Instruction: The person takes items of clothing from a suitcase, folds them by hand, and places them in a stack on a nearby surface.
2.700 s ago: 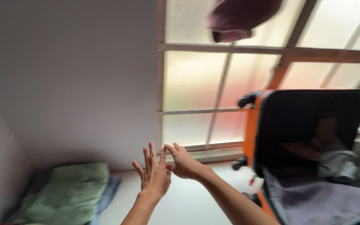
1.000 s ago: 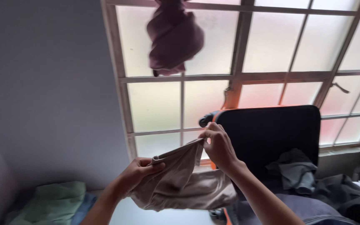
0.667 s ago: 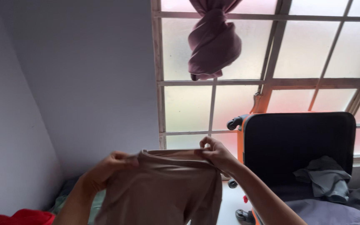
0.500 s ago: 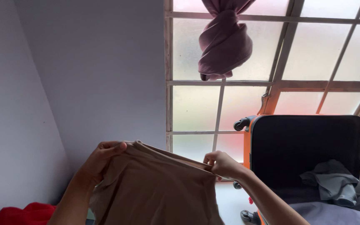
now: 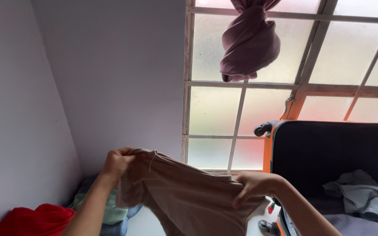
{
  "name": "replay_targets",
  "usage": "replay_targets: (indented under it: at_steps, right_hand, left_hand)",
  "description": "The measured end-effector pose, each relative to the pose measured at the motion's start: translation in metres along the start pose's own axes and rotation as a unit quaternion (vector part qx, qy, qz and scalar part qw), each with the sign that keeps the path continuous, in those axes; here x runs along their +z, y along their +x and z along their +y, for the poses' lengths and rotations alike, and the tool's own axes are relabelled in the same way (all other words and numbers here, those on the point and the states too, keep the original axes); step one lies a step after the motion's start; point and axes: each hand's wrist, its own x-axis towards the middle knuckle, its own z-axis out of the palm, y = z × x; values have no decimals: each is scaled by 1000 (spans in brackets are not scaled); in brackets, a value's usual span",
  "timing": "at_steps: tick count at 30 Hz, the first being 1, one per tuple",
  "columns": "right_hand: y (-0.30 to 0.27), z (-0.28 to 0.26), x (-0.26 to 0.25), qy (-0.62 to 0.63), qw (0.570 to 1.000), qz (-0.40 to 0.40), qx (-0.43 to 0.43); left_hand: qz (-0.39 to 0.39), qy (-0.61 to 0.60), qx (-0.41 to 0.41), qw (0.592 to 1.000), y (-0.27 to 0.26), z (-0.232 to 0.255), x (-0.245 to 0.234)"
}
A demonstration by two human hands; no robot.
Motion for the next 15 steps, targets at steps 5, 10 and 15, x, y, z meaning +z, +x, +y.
replay_targets:
  at_steps: [5, 10, 15]
  right_hand:
    - [-12, -24, 17, 422, 901, -9, -99]
    - [14, -43, 20, 550, 798, 178, -169]
    - [78, 7, 11, 574, 769, 167, -227]
  left_hand:
    - [180, 313, 32, 932, -20, 37, 43]
    - [-86, -64, -65, 992, -41, 58, 94]
    - [-341, -155, -98, 922, -77, 17, 150]
